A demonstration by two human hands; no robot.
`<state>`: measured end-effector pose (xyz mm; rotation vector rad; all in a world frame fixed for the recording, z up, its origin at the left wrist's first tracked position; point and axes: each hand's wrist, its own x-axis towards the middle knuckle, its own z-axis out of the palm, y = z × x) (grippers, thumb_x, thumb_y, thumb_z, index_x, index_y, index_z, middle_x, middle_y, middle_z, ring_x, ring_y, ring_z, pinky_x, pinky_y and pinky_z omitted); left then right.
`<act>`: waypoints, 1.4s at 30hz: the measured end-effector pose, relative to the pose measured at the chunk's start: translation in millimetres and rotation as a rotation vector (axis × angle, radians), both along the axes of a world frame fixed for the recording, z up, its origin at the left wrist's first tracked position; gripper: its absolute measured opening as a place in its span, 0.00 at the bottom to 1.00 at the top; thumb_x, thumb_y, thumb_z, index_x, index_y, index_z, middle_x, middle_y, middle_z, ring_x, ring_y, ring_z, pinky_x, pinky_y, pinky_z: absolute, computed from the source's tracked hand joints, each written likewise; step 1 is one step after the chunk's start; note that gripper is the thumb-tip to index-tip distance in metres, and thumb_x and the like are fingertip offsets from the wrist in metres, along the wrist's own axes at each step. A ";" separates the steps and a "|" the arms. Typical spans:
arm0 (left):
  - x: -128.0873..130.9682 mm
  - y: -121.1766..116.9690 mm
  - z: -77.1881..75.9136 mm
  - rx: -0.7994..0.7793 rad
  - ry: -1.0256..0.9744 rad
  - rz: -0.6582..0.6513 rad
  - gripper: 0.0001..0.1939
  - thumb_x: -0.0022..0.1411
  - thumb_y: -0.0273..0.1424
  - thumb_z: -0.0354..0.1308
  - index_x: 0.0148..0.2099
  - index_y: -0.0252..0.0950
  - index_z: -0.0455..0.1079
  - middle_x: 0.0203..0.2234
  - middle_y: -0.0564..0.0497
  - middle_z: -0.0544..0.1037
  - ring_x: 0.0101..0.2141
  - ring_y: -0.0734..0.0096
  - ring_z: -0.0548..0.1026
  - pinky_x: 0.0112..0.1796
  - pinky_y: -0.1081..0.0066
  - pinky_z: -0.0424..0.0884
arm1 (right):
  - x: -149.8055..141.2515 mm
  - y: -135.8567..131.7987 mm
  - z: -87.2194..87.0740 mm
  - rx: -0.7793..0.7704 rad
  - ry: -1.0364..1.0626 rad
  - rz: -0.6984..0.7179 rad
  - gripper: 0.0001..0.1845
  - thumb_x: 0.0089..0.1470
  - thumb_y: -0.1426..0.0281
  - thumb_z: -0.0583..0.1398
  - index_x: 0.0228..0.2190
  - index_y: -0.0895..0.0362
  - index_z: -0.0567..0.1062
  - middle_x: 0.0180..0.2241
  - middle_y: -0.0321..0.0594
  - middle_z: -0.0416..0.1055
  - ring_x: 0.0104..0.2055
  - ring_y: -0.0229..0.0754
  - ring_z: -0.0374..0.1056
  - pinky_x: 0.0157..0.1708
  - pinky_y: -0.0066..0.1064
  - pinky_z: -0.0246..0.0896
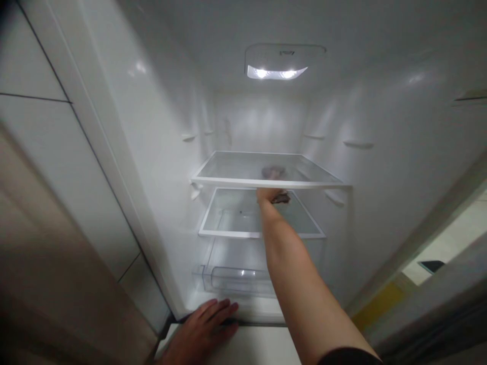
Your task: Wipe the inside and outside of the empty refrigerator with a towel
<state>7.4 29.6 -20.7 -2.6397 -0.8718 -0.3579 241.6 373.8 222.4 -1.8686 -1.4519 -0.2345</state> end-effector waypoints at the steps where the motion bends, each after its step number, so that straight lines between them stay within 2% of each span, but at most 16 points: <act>1: -0.1 1.5 -2.7 0.039 -0.004 -0.004 0.35 0.65 0.28 0.75 0.70 0.53 0.72 0.77 0.58 0.67 0.67 0.59 0.74 0.65 0.59 0.73 | -14.6 2.8 -1.1 0.019 -0.008 0.038 0.34 0.71 0.70 0.49 0.74 0.60 0.66 0.75 0.66 0.55 0.75 0.66 0.57 0.71 0.63 0.57; 3: -0.6 3.7 -6.4 0.082 -0.012 -0.024 0.31 0.67 0.30 0.74 0.68 0.52 0.73 0.76 0.58 0.69 0.64 0.60 0.75 0.63 0.60 0.75 | -49.3 6.7 -3.7 0.035 -0.028 0.171 0.32 0.70 0.68 0.54 0.72 0.56 0.70 0.79 0.59 0.50 0.79 0.66 0.48 0.76 0.64 0.46; 5: -1.6 4.5 -7.2 0.086 -0.008 -0.038 0.28 0.69 0.32 0.73 0.68 0.52 0.74 0.75 0.58 0.69 0.64 0.60 0.76 0.62 0.61 0.75 | -83.4 7.6 -5.3 0.011 -0.157 0.424 0.33 0.67 0.71 0.57 0.71 0.56 0.72 0.78 0.55 0.53 0.80 0.64 0.47 0.78 0.62 0.42; 7: -2.3 3.7 -5.8 0.063 0.006 -0.035 0.30 0.68 0.33 0.73 0.69 0.52 0.73 0.76 0.57 0.69 0.66 0.60 0.74 0.63 0.61 0.75 | -107.4 6.4 -5.1 -0.021 -0.268 0.627 0.36 0.63 0.75 0.58 0.71 0.58 0.70 0.76 0.53 0.60 0.79 0.57 0.51 0.80 0.53 0.43; 9: -2.2 2.3 -4.3 0.042 0.025 -0.021 0.32 0.67 0.31 0.74 0.70 0.51 0.72 0.76 0.56 0.69 0.67 0.59 0.73 0.64 0.61 0.74 | -114.9 4.3 -3.4 -0.028 -0.317 0.702 0.39 0.61 0.75 0.60 0.73 0.59 0.68 0.75 0.50 0.63 0.78 0.51 0.53 0.80 0.43 0.44; 12: -1.3 0.7 -4.7 0.038 0.017 -0.001 0.31 0.67 0.31 0.74 0.69 0.52 0.73 0.74 0.57 0.72 0.65 0.59 0.75 0.64 0.60 0.74 | -92.9 3.0 -1.2 -0.003 -0.313 0.668 0.39 0.64 0.74 0.61 0.74 0.58 0.67 0.76 0.50 0.61 0.79 0.51 0.53 0.80 0.41 0.43; 16: -2.7 -2.6 -4.9 -0.035 -0.004 0.020 0.34 0.69 0.31 0.73 0.72 0.56 0.70 0.76 0.58 0.69 0.67 0.60 0.74 0.67 0.59 0.70 | -28.5 6.6 -3.5 0.040 -0.180 0.422 0.35 0.72 0.69 0.58 0.76 0.57 0.65 0.78 0.57 0.53 0.79 0.64 0.49 0.79 0.57 0.41; 18: -3.9 -5.8 -1.4 -0.165 -0.015 0.027 0.42 0.64 0.39 0.78 0.75 0.54 0.66 0.79 0.54 0.64 0.71 0.55 0.70 0.70 0.56 0.68 | 1.6 7.2 -5.2 0.043 -0.129 0.302 0.38 0.73 0.66 0.58 0.78 0.59 0.60 0.78 0.61 0.50 0.79 0.71 0.47 0.77 0.65 0.39; 21: -4.7 -10.6 8.0 -0.353 -0.043 0.042 0.54 0.54 0.50 0.81 0.77 0.51 0.63 0.81 0.50 0.58 0.75 0.49 0.63 0.72 0.50 0.64 | 29.4 -0.3 -4.2 0.004 -0.166 0.247 0.38 0.73 0.62 0.59 0.78 0.52 0.61 0.79 0.55 0.51 0.80 0.72 0.42 0.77 0.68 0.37; 23: -4.8 -12.7 14.0 -0.387 -0.055 0.055 0.53 0.54 0.49 0.80 0.77 0.52 0.63 0.81 0.51 0.57 0.76 0.49 0.62 0.73 0.49 0.62 | 36.3 -12.0 -0.5 -0.075 -0.220 0.276 0.34 0.74 0.63 0.56 0.77 0.50 0.64 0.78 0.53 0.55 0.81 0.68 0.43 0.77 0.66 0.42; 27: -5.5 -13.8 19.1 -0.320 -0.068 0.051 0.52 0.54 0.47 0.79 0.77 0.53 0.64 0.81 0.52 0.57 0.75 0.49 0.65 0.72 0.50 0.62 | 33.5 -46.6 11.6 -0.308 -0.292 0.413 0.28 0.73 0.67 0.53 0.69 0.52 0.77 0.68 0.57 0.72 0.72 0.65 0.64 0.70 0.63 0.59; 29: -6.4 -13.4 18.9 -0.249 -0.078 0.043 0.51 0.55 0.47 0.78 0.77 0.53 0.64 0.81 0.52 0.59 0.74 0.50 0.65 0.72 0.51 0.62 | 27.1 -69.1 18.1 -0.371 -0.327 0.495 0.27 0.72 0.65 0.54 0.66 0.48 0.80 0.67 0.53 0.74 0.69 0.64 0.68 0.67 0.60 0.63; 33: -7.7 -13.5 20.8 -0.063 -0.090 0.001 0.49 0.58 0.45 0.74 0.79 0.54 0.62 0.80 0.52 0.62 0.74 0.53 0.66 0.72 0.56 0.59 | 8.4 -126.1 24.5 -0.411 -0.393 0.694 0.26 0.72 0.59 0.54 0.63 0.38 0.82 0.69 0.36 0.74 0.68 0.56 0.70 0.67 0.49 0.65; 37: -6.3 -17.1 27.7 0.065 -0.108 -0.031 0.43 0.64 0.41 0.68 0.79 0.53 0.62 0.80 0.52 0.62 0.74 0.55 0.65 0.74 0.58 0.54 | 6.9 -179.0 27.8 -0.405 -0.453 0.879 0.27 0.69 0.56 0.53 0.61 0.36 0.82 0.71 0.30 0.71 0.68 0.57 0.70 0.64 0.53 0.68; 39: -4.7 -19.4 32.0 0.099 -0.099 -0.039 0.43 0.64 0.40 0.66 0.79 0.52 0.62 0.80 0.51 0.62 0.74 0.55 0.65 0.74 0.57 0.54 | 22.5 -193.1 32.7 -0.427 -0.462 0.834 0.26 0.70 0.54 0.53 0.60 0.36 0.83 0.70 0.31 0.73 0.68 0.59 0.70 0.64 0.54 0.67; 42: -2.1 -21.9 37.5 0.165 -0.073 -0.050 0.44 0.62 0.39 0.66 0.79 0.49 0.63 0.80 0.49 0.62 0.74 0.54 0.65 0.74 0.57 0.53 | 62.3 -196.5 38.8 -0.477 -0.463 0.675 0.24 0.70 0.52 0.55 0.58 0.37 0.84 0.68 0.33 0.74 0.68 0.57 0.69 0.68 0.51 0.63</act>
